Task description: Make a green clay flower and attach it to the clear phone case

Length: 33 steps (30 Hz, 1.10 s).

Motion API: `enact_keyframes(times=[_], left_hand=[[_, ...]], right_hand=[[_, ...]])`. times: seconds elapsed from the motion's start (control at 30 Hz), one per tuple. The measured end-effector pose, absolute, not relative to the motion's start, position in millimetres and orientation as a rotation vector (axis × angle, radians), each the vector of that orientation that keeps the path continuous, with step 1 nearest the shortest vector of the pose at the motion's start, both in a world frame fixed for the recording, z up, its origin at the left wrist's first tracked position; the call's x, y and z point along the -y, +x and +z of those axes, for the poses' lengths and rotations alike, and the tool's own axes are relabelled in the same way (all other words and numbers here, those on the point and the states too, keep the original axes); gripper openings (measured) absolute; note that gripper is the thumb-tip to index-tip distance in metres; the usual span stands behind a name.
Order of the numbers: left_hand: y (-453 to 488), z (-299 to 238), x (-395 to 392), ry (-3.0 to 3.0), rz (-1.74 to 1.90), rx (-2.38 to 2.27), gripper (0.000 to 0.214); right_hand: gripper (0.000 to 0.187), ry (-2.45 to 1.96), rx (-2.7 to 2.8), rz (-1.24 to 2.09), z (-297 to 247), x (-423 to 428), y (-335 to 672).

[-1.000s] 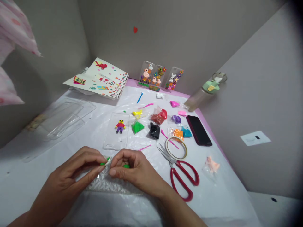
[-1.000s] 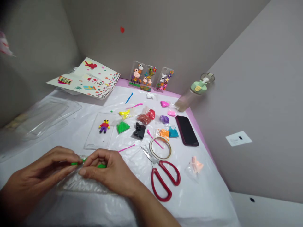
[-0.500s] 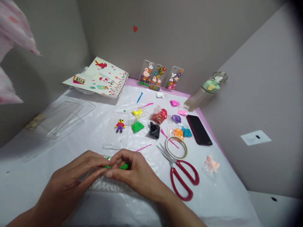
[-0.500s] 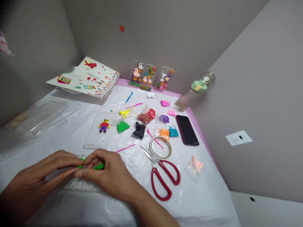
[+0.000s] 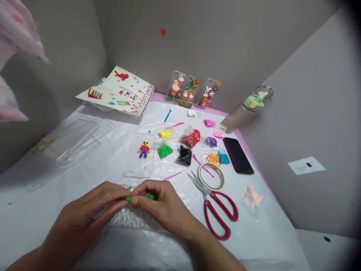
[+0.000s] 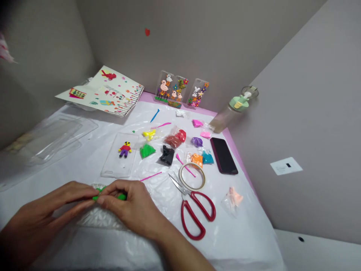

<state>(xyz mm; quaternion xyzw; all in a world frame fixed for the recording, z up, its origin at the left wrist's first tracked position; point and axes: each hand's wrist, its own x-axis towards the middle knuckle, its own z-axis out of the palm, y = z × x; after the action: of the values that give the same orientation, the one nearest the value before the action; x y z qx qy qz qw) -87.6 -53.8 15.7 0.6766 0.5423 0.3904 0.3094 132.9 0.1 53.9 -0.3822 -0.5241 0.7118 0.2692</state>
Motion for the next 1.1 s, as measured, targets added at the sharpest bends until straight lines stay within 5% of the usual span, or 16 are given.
enact_keyframes(times=[0.27, 0.57, 1.1], left_hand=[[-89, 17, 50, 1.886, 1.096, -1.345, 0.019], [-85, 25, 46, 1.905, 1.128, -1.373, 0.014], [-117, -8, 56, 2.023, 1.009, -1.482, 0.021]], right_hand=[[0.037, -1.007, 1.346, 1.91, 49, 3, 131], [0.017, -1.079, 1.583, 1.625, 49, 5, 131], [0.018, -1.154, 2.453, 0.457, 27, 15, 128]])
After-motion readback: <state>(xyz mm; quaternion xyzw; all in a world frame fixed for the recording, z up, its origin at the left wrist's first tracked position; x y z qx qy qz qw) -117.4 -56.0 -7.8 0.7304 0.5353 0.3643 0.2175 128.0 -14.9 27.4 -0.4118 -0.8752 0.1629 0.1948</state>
